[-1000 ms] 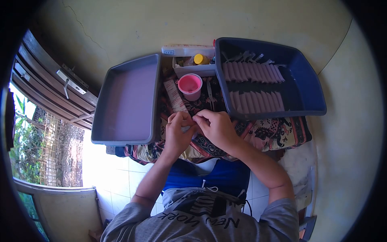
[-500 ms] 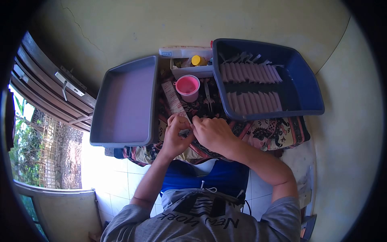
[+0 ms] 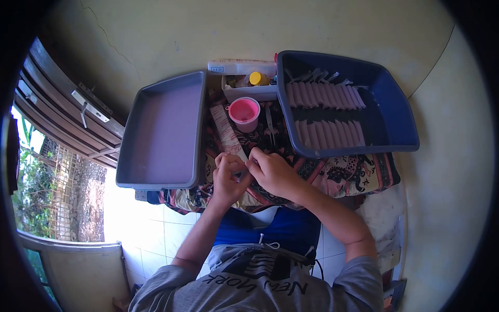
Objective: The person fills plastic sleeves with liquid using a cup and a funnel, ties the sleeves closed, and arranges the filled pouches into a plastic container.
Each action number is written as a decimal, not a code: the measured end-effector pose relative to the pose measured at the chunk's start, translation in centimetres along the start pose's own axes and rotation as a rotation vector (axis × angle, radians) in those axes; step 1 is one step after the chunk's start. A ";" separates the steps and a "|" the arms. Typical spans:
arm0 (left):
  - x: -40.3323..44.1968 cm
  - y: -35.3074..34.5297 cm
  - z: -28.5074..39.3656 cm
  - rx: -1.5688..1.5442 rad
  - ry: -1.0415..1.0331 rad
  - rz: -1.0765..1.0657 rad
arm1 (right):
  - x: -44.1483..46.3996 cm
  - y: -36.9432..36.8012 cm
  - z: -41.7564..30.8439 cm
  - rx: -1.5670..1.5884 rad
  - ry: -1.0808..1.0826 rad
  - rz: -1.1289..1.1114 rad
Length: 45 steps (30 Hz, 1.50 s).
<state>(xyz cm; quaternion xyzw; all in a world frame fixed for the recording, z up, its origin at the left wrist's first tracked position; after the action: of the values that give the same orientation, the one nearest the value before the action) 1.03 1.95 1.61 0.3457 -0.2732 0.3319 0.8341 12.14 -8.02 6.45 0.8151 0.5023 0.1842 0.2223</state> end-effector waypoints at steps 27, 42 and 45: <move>-1.0 -1.1 -1.1 -0.315 0.106 0.048 | -0.2 0.3 2.7 0.431 -0.075 -0.134; -0.7 -1.9 -1.8 -0.867 0.387 0.102 | -0.8 0.1 1.7 0.011 0.336 0.250; -0.3 -1.5 -1.4 -0.786 0.338 0.100 | -0.8 0.4 2.3 0.527 0.111 0.061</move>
<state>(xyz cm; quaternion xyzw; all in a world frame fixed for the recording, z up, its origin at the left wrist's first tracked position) 2.24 2.08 -0.01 -0.0709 -0.2549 0.2944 0.9183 13.34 -9.29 4.67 0.8483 0.5195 0.0980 -0.0309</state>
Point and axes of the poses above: each hand's wrist, its own x-axis towards the middle knuckle, its own y-axis out of the back of the hand, z = x × y, the point moved 2 cm from there along x, towards the middle knuckle, and after that the axes turned 6 degrees about -y, right-handed, at the moved point
